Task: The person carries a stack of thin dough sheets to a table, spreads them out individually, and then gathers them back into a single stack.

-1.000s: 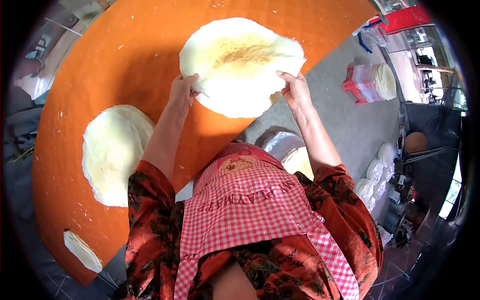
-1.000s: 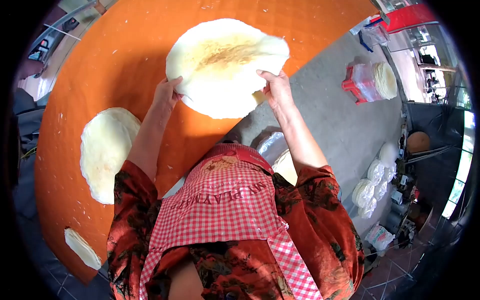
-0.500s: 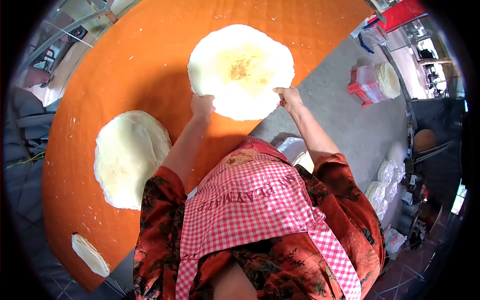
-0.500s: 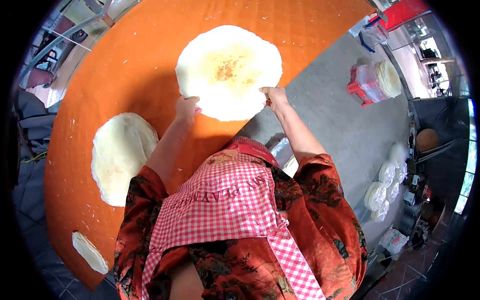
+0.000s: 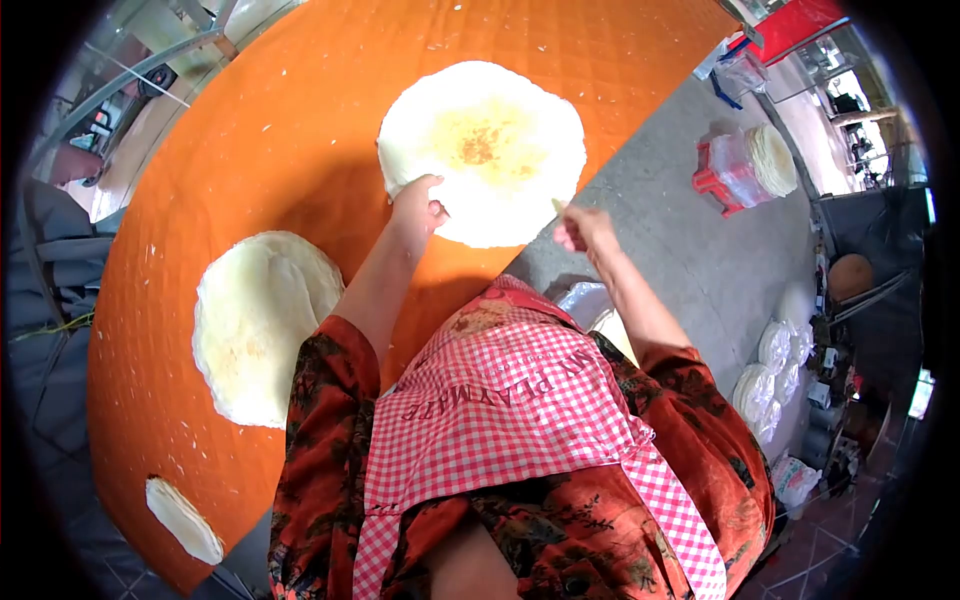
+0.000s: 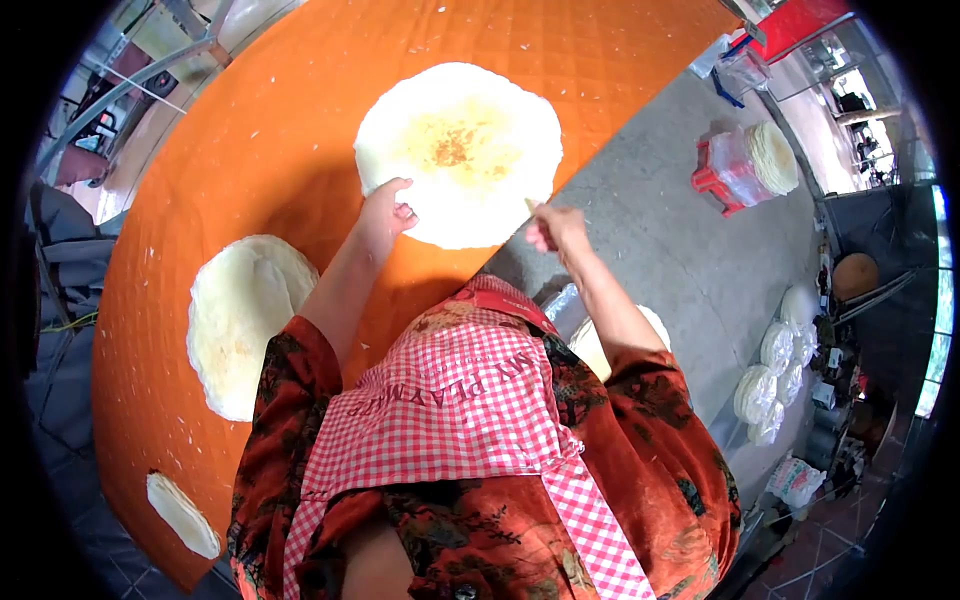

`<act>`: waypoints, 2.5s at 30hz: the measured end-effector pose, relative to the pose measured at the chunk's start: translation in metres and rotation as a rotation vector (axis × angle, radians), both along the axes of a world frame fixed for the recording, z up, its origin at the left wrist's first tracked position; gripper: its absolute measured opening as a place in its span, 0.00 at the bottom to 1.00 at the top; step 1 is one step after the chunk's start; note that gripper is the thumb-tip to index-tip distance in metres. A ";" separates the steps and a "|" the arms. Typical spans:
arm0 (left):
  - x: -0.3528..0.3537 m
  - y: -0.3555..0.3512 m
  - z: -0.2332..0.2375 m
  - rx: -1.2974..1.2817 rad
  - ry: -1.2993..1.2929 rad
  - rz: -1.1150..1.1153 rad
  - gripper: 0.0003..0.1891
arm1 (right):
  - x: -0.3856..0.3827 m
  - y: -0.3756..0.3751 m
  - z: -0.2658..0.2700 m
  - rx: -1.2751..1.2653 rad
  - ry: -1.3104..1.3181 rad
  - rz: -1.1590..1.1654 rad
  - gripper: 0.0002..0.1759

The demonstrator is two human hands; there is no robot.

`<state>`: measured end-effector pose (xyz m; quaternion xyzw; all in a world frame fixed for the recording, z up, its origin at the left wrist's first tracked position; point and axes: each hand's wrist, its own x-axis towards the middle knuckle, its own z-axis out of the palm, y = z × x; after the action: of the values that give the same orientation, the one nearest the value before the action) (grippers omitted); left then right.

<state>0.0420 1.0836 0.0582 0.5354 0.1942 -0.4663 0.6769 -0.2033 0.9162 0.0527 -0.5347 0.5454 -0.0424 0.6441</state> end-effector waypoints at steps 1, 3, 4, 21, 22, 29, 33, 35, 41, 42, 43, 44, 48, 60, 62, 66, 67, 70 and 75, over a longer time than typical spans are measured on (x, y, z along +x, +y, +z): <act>-0.002 -0.002 0.013 -0.037 -0.003 -0.003 0.20 | -0.005 0.010 -0.013 0.145 -0.035 0.005 0.20; 0.004 -0.014 0.014 -0.179 0.071 0.014 0.21 | -0.012 0.035 -0.016 0.462 -0.244 0.040 0.19; 0.006 -0.020 0.014 -0.249 0.108 0.025 0.22 | -0.008 0.039 -0.018 0.541 -0.398 -0.033 0.19; 0.030 0.003 0.001 -0.353 -0.006 0.060 0.08 | 0.070 -0.070 0.034 -0.006 -0.702 -0.220 0.18; 0.022 0.012 -0.001 -0.314 -0.061 0.026 0.09 | 0.063 -0.053 0.034 -0.019 -0.709 -0.242 0.18; -0.006 0.029 -0.051 0.126 -0.311 -0.075 0.12 | 0.041 -0.030 -0.052 -0.002 -0.381 -0.306 0.17; 0.002 0.031 -0.079 0.296 -0.550 -0.083 0.15 | 0.043 -0.029 -0.033 0.020 -0.367 -0.344 0.17; 0.001 0.031 -0.078 0.279 -0.467 -0.085 0.15 | 0.044 -0.035 -0.038 -0.029 -0.352 -0.290 0.15; -0.010 0.030 -0.050 0.254 -0.279 -0.038 0.16 | 0.043 -0.047 -0.054 -0.076 -0.248 -0.240 0.15; -0.009 0.029 -0.054 0.245 -0.275 0.000 0.17 | 0.045 -0.048 -0.053 -0.092 -0.213 -0.230 0.14; -0.006 0.029 -0.057 0.238 -0.262 -0.005 0.18 | 0.045 -0.049 -0.053 -0.094 -0.231 -0.233 0.14; -0.006 0.029 -0.055 0.232 -0.247 -0.011 0.19 | 0.045 -0.044 -0.044 -0.094 -0.247 -0.238 0.14; -0.004 0.024 -0.041 0.199 -0.186 0.028 0.22 | 0.038 -0.035 -0.020 -0.142 -0.019 -0.079 0.16; 0.000 0.016 -0.021 -0.007 -0.027 0.028 0.24 | -0.005 0.026 -0.051 0.432 -0.284 -0.110 0.26; 0.002 0.011 -0.015 -0.041 -0.041 0.020 0.24 | -0.003 0.040 -0.051 0.629 -0.368 -0.117 0.26; 0.006 0.005 -0.001 -0.098 0.018 0.028 0.25 | 0.004 0.053 -0.045 0.706 -0.595 -0.254 0.22; 0.006 0.007 -0.002 -0.106 0.027 0.034 0.25 | 0.006 0.051 -0.049 0.659 -0.680 -0.296 0.21; 0.012 0.012 -0.013 -0.112 0.051 0.042 0.25 | 0.010 0.029 -0.067 0.571 -0.843 -0.491 0.18; 0.001 0.024 -0.048 -0.021 -0.001 0.054 0.27 | 0.023 0.004 -0.036 0.414 -0.707 -0.424 0.25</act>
<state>0.0432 1.1072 0.0098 0.5231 0.2034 -0.4497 0.6948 -0.1805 0.9203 0.0172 -0.2240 0.3865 -0.2434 0.8609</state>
